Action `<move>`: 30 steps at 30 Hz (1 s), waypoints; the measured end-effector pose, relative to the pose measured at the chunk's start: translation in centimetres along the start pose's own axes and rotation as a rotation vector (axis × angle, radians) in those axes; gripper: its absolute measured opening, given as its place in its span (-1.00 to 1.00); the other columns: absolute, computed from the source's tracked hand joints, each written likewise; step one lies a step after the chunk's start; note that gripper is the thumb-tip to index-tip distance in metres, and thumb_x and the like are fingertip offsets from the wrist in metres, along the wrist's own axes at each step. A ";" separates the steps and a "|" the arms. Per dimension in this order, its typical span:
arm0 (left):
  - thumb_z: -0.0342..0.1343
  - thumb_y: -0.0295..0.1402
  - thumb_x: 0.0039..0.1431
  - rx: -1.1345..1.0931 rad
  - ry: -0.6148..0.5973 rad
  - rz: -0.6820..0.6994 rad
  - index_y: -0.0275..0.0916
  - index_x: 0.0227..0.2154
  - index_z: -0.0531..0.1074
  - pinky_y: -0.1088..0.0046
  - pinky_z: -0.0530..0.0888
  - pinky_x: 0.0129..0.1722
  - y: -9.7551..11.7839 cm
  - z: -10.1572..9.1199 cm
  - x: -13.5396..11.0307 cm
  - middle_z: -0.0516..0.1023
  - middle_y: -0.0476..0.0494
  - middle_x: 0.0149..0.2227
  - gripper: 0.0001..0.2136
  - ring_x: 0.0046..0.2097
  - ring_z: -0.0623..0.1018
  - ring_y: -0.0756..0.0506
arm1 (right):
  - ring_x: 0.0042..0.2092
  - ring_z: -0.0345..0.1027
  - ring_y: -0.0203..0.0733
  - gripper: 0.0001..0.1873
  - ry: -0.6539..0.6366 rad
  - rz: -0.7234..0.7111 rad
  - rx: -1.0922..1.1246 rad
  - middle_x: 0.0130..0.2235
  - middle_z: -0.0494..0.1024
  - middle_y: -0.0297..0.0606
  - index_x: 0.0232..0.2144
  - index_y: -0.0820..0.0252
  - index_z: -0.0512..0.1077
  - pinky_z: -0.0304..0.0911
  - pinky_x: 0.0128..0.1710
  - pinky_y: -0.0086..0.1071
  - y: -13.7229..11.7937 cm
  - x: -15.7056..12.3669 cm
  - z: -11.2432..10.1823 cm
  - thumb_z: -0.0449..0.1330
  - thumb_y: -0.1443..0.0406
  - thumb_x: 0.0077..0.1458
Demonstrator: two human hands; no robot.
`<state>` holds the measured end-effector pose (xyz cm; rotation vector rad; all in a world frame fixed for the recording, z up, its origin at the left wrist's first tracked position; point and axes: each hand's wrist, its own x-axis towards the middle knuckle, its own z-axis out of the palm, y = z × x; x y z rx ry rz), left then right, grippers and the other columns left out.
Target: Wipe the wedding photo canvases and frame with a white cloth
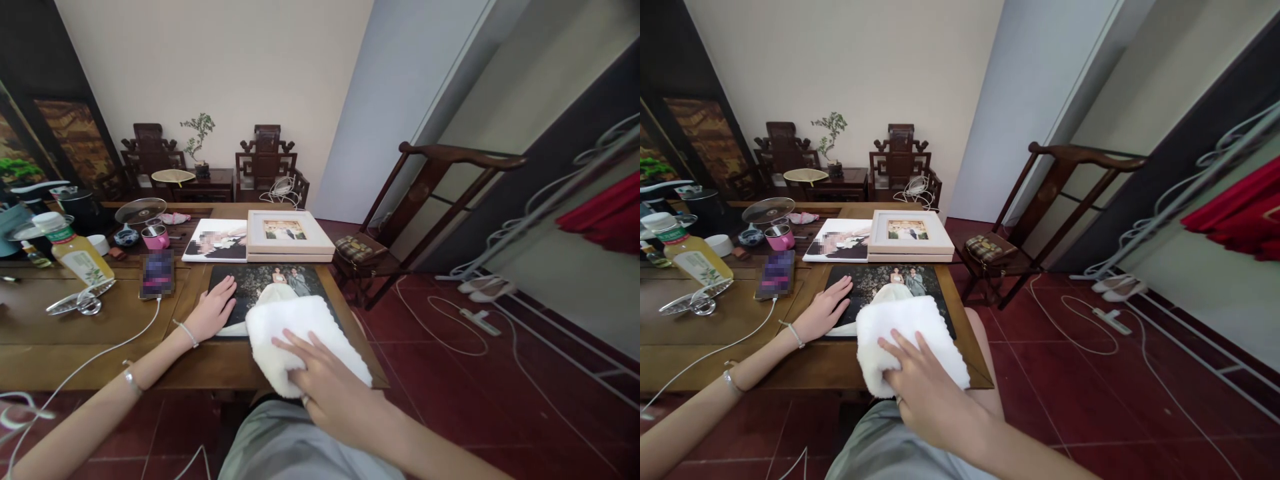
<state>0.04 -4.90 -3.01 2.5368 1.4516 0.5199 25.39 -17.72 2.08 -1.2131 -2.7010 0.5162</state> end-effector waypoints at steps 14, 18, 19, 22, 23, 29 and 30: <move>-0.26 -0.27 0.29 -0.005 -0.001 -0.004 -0.30 0.17 0.18 0.09 0.22 0.17 -0.1 0.1 0.0 0.12 -0.27 0.28 -0.55 0.30 0.10 -0.17 | 0.21 0.09 0.07 -0.60 0.159 0.106 -0.188 0.03 0.42 0.07 -0.15 0.28 0.44 0.07 0.10 -0.07 5.6 9.9 -2.5 -0.03 0.51 -0.02; -0.25 -0.27 0.29 -0.006 0.013 0.005 -0.28 0.17 0.19 0.11 0.22 0.18 -0.2 0.1 0.0 0.12 -0.25 0.28 -0.56 0.30 0.11 -0.17 | 0.16 0.15 0.07 -0.61 0.182 0.138 -0.202 -0.02 0.45 0.07 -0.20 0.28 0.45 0.11 0.04 -0.10 6.3 11.5 -2.8 -0.04 0.52 -0.04; -0.25 -0.27 0.29 -0.006 0.014 0.007 -0.27 0.17 0.19 0.11 0.22 0.18 -0.2 0.1 0.0 0.12 -0.25 0.28 -0.56 0.30 0.12 -0.16 | 0.18 0.13 0.07 -0.61 0.182 0.135 -0.205 -0.02 0.44 0.08 -0.20 0.28 0.45 0.10 0.05 -0.08 6.3 11.5 -2.7 -0.05 0.52 -0.04; -0.25 -0.27 0.29 -0.009 0.009 0.005 -0.27 0.18 0.18 0.10 0.22 0.17 -0.2 0.1 0.0 0.12 -0.25 0.28 -0.56 0.30 0.11 -0.17 | 0.23 0.03 0.08 -0.59 0.176 0.110 -0.191 0.05 0.39 0.10 -0.18 0.30 0.44 0.02 0.10 0.01 5.6 10.2 -2.0 -0.05 0.54 -0.06; -0.25 -0.27 0.29 -0.008 0.005 0.003 -0.28 0.18 0.18 0.10 0.23 0.17 -0.1 0.1 0.0 0.11 -0.25 0.28 -0.56 0.30 0.11 -0.17 | 0.24 0.00 0.08 -0.58 0.172 0.098 -0.177 0.08 0.37 0.10 -0.17 0.31 0.44 -0.01 0.12 0.04 5.1 9.5 -1.7 -0.04 0.54 -0.07; -0.26 -0.27 0.29 0.001 -0.010 -0.006 -0.32 0.18 0.17 0.09 0.20 0.19 0.0 0.0 0.0 0.10 -0.27 0.29 -0.55 0.31 0.09 -0.16 | 0.30 -0.15 0.07 -0.52 0.079 0.032 -0.059 0.24 0.20 -0.06 -0.13 0.28 0.46 -0.18 0.21 0.12 1.1 3.4 -0.2 -0.04 0.53 -0.10; -0.26 -0.27 0.29 0.001 -0.011 -0.008 -0.33 0.18 0.18 0.09 0.20 0.19 0.0 0.0 0.0 0.10 -0.27 0.29 -0.55 0.31 0.09 -0.17 | 0.30 -0.16 0.06 -0.51 0.056 0.024 -0.040 0.24 0.19 -0.08 -0.14 0.27 0.46 -0.19 0.22 0.12 0.4 2.5 -0.1 -0.04 0.53 -0.12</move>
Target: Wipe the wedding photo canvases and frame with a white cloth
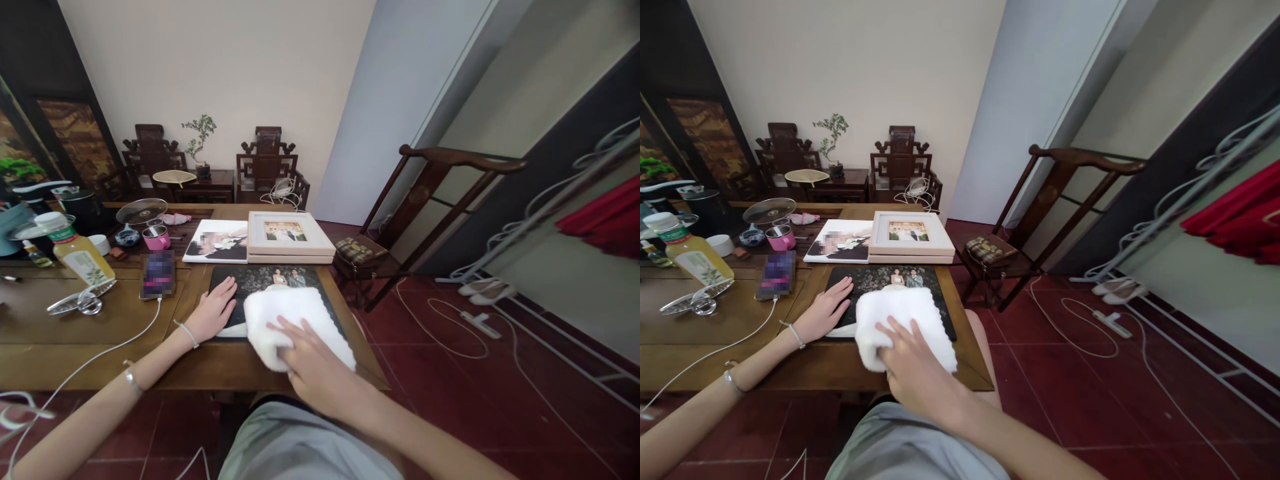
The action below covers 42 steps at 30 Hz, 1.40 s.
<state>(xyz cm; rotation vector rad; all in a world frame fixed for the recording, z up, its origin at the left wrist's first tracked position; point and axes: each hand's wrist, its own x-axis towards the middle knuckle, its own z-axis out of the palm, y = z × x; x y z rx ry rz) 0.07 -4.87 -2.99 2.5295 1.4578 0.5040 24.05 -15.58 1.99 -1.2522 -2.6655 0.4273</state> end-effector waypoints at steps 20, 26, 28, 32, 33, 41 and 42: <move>-0.24 -0.28 0.29 -0.026 0.007 0.011 -0.28 0.20 0.15 0.11 0.16 0.21 -0.2 0.0 0.0 0.13 -0.23 0.28 -0.55 0.30 0.10 -0.16 | 0.06 0.25 0.01 -0.62 0.120 0.090 -0.169 -0.06 0.47 0.01 -0.16 0.24 0.45 0.09 0.03 -0.18 3.8 11.3 -1.7 -0.03 0.47 0.02; -0.25 -0.28 0.29 -0.017 -0.001 0.002 -0.29 0.20 0.15 0.10 0.15 0.21 -0.2 0.1 0.0 0.12 -0.24 0.28 -0.55 0.31 0.09 -0.15 | 0.10 0.19 0.03 -0.62 0.106 0.105 -0.187 -0.05 0.46 0.02 -0.18 0.26 0.45 0.10 0.02 -0.13 3.4 10.9 -1.4 -0.04 0.49 -0.01; -0.25 -0.28 0.29 -0.011 -0.003 0.001 -0.29 0.19 0.16 0.10 0.15 0.21 -0.2 0.1 0.0 0.11 -0.26 0.28 -0.55 0.31 0.09 -0.15 | 0.11 0.17 0.04 -0.62 0.091 0.092 -0.189 -0.04 0.46 0.02 -0.19 0.26 0.45 0.11 0.02 -0.10 2.7 9.5 -1.2 -0.03 0.50 -0.03; -0.26 -0.27 0.30 -0.010 -0.009 -0.012 -0.27 0.20 0.15 0.07 0.21 0.17 0.0 -0.1 0.0 0.10 -0.25 0.29 -0.55 0.31 0.08 -0.16 | 0.21 0.05 0.08 -0.57 0.070 0.047 -0.145 0.11 0.35 0.03 -0.14 0.28 0.45 0.01 0.11 0.06 0.7 5.3 -0.5 -0.04 0.51 -0.04; -0.26 -0.27 0.30 -0.011 -0.014 -0.016 -0.27 0.20 0.16 0.06 0.22 0.17 0.1 -0.1 0.0 0.10 -0.25 0.29 -0.55 0.31 0.08 -0.17 | 0.23 0.00 0.09 -0.56 0.056 0.036 -0.121 0.15 0.31 0.02 -0.13 0.28 0.45 -0.03 0.13 0.09 0.2 4.2 -0.3 -0.04 0.51 -0.04; -0.26 -0.26 0.29 -0.014 -0.002 -0.007 -0.31 0.18 0.19 0.08 0.19 0.19 0.1 -0.1 0.0 0.10 -0.27 0.28 -0.55 0.31 0.08 -0.17 | 0.28 -0.06 0.01 -0.52 -0.001 -0.007 0.031 0.21 0.26 -0.11 -0.15 0.23 0.49 -0.14 0.23 0.01 -0.9 -0.1 0.1 0.01 0.49 -0.15; -0.26 -0.27 0.29 -0.011 -0.006 -0.009 -0.31 0.18 0.18 0.07 0.20 0.18 0.1 -0.1 0.0 0.10 -0.27 0.29 -0.55 0.31 0.08 -0.17 | 0.28 -0.04 -0.01 -0.52 0.013 0.009 0.026 0.19 0.28 -0.08 -0.15 0.24 0.48 -0.13 0.23 -0.02 -0.3 0.2 0.0 0.01 0.50 -0.14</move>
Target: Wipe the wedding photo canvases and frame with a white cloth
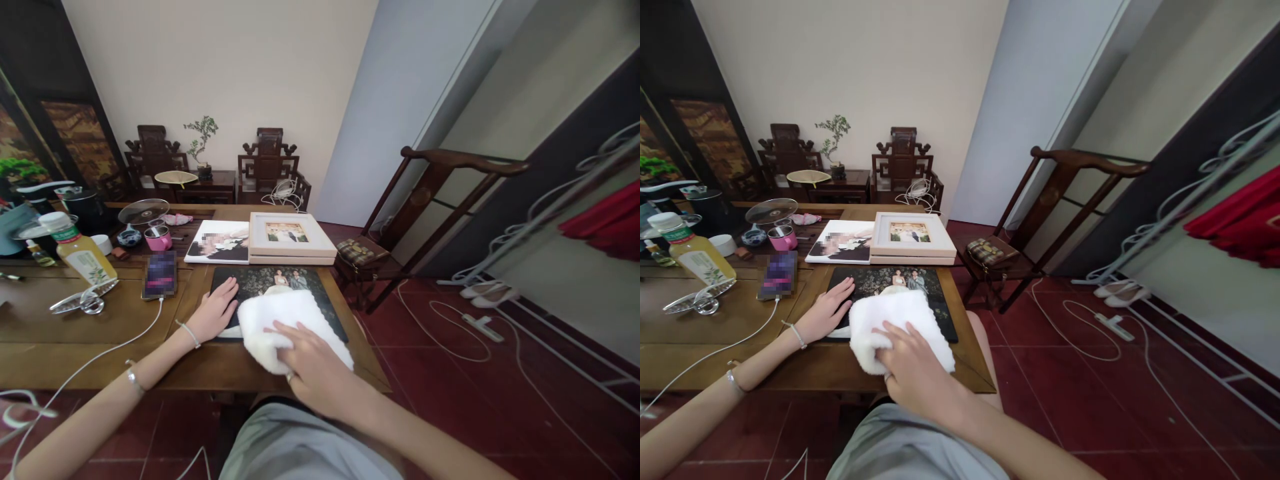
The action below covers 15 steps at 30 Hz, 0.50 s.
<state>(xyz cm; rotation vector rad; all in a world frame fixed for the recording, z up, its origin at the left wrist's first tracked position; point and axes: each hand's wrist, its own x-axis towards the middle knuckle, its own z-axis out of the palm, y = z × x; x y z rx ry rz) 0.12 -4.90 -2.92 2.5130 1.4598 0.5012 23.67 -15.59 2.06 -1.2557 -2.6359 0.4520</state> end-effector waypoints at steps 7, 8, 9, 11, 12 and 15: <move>-0.27 -0.27 0.29 0.007 0.002 0.009 -0.31 0.18 0.17 0.07 0.22 0.17 -0.1 0.1 0.0 0.10 -0.27 0.29 -0.54 0.31 0.08 -0.16 | 0.18 0.15 0.04 -0.57 0.142 0.184 -0.158 0.07 0.40 0.04 -0.14 0.27 0.47 0.02 0.13 -0.10 5.2 5.8 -1.2 -0.01 0.49 -0.06; -0.26 -0.26 0.29 -0.001 0.003 0.008 -0.31 0.18 0.17 0.07 0.22 0.17 -0.2 0.1 0.0 0.10 -0.27 0.29 -0.54 0.31 0.08 -0.17 | 0.16 0.17 0.05 -0.57 0.151 0.207 -0.178 0.04 0.43 0.03 -0.13 0.25 0.46 0.06 0.10 -0.12 5.6 6.7 -1.4 -0.02 0.49 -0.05; -0.26 -0.25 0.29 -0.015 0.007 0.007 -0.31 0.18 0.18 0.07 0.21 0.17 -0.2 0.2 0.0 0.10 -0.26 0.29 -0.54 0.31 0.08 -0.17 | 0.14 0.19 0.05 -0.57 0.153 0.223 -0.195 0.01 0.45 0.03 -0.13 0.25 0.46 0.10 0.07 -0.13 6.0 7.5 -1.6 -0.02 0.48 -0.04; -0.24 -0.22 0.28 -0.069 0.023 0.006 -0.31 0.18 0.19 0.08 0.18 0.20 -0.3 0.2 0.0 0.11 -0.25 0.28 -0.53 0.31 0.09 -0.17 | 0.14 0.19 0.07 -0.58 0.148 0.234 -0.218 -0.02 0.46 0.04 -0.12 0.25 0.45 0.12 0.03 -0.13 6.1 8.8 -1.8 -0.02 0.47 -0.02; -0.24 -0.20 0.28 -0.117 0.042 0.002 -0.31 0.18 0.20 0.11 0.16 0.21 -0.3 0.2 0.1 0.13 -0.25 0.28 -0.52 0.30 0.11 -0.17 | 0.15 0.17 0.08 -0.58 0.145 0.228 -0.223 -0.01 0.46 0.04 -0.12 0.25 0.45 0.11 0.04 -0.10 5.9 9.3 -1.8 -0.03 0.47 -0.01; -0.25 -0.12 0.29 -0.318 0.173 -0.045 -0.33 0.18 0.20 0.22 0.10 0.26 -0.1 -0.3 0.4 0.19 -0.23 0.25 -0.48 0.27 0.19 -0.13 | 0.18 0.10 0.10 -0.58 0.129 0.154 -0.209 0.04 0.42 0.04 -0.13 0.26 0.46 0.02 0.08 0.01 4.6 9.8 -1.3 -0.02 0.49 -0.03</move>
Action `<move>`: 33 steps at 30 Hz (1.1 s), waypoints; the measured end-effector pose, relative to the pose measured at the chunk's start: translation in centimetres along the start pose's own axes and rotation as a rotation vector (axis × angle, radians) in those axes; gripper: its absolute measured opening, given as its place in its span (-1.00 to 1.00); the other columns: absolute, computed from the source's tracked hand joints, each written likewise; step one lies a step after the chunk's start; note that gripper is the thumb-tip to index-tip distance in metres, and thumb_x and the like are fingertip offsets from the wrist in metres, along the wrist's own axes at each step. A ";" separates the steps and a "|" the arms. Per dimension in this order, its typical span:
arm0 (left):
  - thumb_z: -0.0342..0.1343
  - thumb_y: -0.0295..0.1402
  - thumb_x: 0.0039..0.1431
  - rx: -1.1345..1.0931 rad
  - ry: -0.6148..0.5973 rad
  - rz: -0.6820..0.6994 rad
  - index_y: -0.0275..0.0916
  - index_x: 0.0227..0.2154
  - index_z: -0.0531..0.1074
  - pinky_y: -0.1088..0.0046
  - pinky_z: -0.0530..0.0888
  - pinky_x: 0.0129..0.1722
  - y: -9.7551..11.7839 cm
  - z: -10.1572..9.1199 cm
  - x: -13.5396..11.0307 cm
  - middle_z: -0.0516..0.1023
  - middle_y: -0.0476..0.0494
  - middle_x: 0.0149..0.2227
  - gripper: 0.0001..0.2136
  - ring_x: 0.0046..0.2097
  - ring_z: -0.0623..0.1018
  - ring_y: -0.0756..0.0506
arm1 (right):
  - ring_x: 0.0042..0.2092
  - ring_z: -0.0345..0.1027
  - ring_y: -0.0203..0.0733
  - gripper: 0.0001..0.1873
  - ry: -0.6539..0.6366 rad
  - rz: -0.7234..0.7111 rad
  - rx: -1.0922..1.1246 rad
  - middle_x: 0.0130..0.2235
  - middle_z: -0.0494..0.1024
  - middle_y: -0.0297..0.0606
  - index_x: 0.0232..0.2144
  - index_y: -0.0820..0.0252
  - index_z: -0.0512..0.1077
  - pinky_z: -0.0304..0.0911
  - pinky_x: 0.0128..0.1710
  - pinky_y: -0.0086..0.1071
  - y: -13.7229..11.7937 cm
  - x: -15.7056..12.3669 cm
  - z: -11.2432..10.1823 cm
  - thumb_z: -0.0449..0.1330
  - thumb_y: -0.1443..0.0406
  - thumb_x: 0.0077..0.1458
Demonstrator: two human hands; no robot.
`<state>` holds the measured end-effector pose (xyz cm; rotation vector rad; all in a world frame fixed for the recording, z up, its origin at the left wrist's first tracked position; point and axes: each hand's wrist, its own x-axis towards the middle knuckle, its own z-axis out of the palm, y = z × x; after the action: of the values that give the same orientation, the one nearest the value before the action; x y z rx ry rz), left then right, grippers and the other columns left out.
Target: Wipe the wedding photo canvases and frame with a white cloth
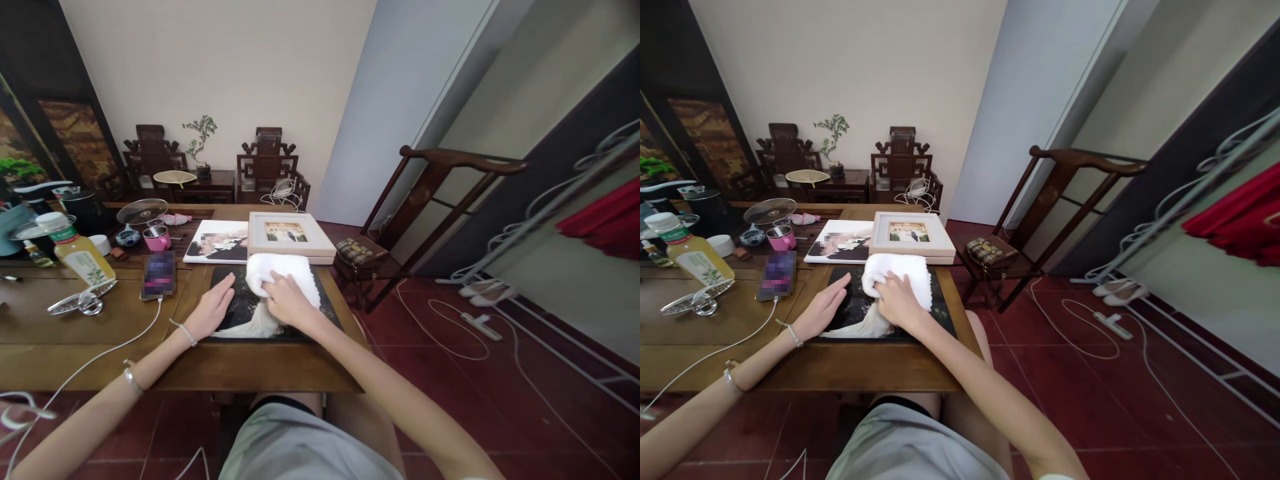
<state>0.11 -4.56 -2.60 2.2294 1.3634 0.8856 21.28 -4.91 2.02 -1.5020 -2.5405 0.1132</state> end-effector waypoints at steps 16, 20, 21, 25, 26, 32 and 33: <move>-0.24 -0.02 0.27 -0.203 0.168 -0.104 -0.36 0.11 0.30 0.27 0.14 0.25 0.7 -0.7 0.2 0.32 -0.21 0.18 -0.44 0.22 0.29 -0.14 | 0.16 0.18 -0.06 -0.61 -0.150 -0.350 0.200 0.02 0.45 0.02 -0.24 0.26 0.49 -0.02 0.18 -0.15 -2.4 -7.8 -1.8 0.01 0.49 -0.12; -0.22 -0.07 0.28 -0.097 0.076 -0.035 -0.36 0.12 0.29 0.25 0.17 0.24 0.8 -0.1 -0.1 0.30 -0.25 0.19 -0.46 0.22 0.29 -0.15 | -0.12 0.38 -0.04 -0.68 -0.124 -0.126 0.117 -0.20 0.53 -0.03 -0.33 0.25 0.48 0.20 -0.10 -0.27 -0.2 -7.5 -2.0 -0.02 0.47 -0.08; -0.21 -0.08 0.28 -0.064 0.056 -0.012 -0.36 0.12 0.28 0.25 0.18 0.23 0.7 0.0 -0.1 0.29 -0.26 0.19 -0.47 0.22 0.29 -0.15 | -0.18 0.39 -0.04 -0.69 -0.111 -0.076 0.110 -0.24 0.53 -0.05 -0.34 0.25 0.48 0.21 -0.17 -0.30 0.3 -7.0 -2.0 -0.03 0.46 -0.07; -0.19 -0.17 0.28 0.091 -0.030 0.066 -0.34 0.14 0.25 0.19 0.18 0.23 0.1 0.5 -0.3 0.26 -0.27 0.21 -0.53 0.25 0.23 -0.15 | -0.24 0.37 -0.09 -0.71 -0.015 -0.004 0.222 -0.27 0.53 -0.11 -0.31 0.25 0.45 0.17 -0.24 -0.38 1.8 -3.8 -1.8 -0.04 0.44 -0.03; -0.19 -0.19 0.28 0.125 -0.051 0.071 -0.33 0.14 0.26 0.17 0.18 0.22 0.0 0.5 -0.3 0.26 -0.27 0.21 -0.54 0.26 0.21 -0.15 | -0.23 0.37 -0.10 -0.72 0.002 -0.002 0.262 -0.26 0.53 -0.13 -0.31 0.24 0.44 0.17 -0.24 -0.40 2.0 -2.7 -1.7 -0.04 0.44 -0.02; -0.17 -0.25 0.27 0.212 -0.094 0.064 -0.28 0.12 0.28 0.12 0.20 0.21 -0.2 0.5 -0.4 0.22 -0.24 0.23 -0.58 0.26 0.20 -0.17 | -0.22 0.36 -0.09 -0.71 0.000 -0.023 0.354 -0.23 0.54 -0.12 -0.32 0.27 0.42 0.18 -0.24 -0.39 0.6 3.7 -1.5 -0.06 0.46 -0.06; -0.16 -0.25 0.27 0.210 -0.093 0.063 -0.28 0.12 0.28 0.11 0.20 0.20 -0.2 0.5 -0.4 0.23 -0.24 0.23 -0.58 0.26 0.20 -0.18 | -0.22 0.36 -0.09 -0.70 -0.007 -0.038 0.356 -0.22 0.54 -0.13 -0.32 0.26 0.42 0.18 -0.24 -0.40 0.0 4.6 -1.6 -0.05 0.46 -0.06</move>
<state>0.18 -4.82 -3.23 2.4490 1.4072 0.6764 19.45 -0.92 4.14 -1.3154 -2.3901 0.5354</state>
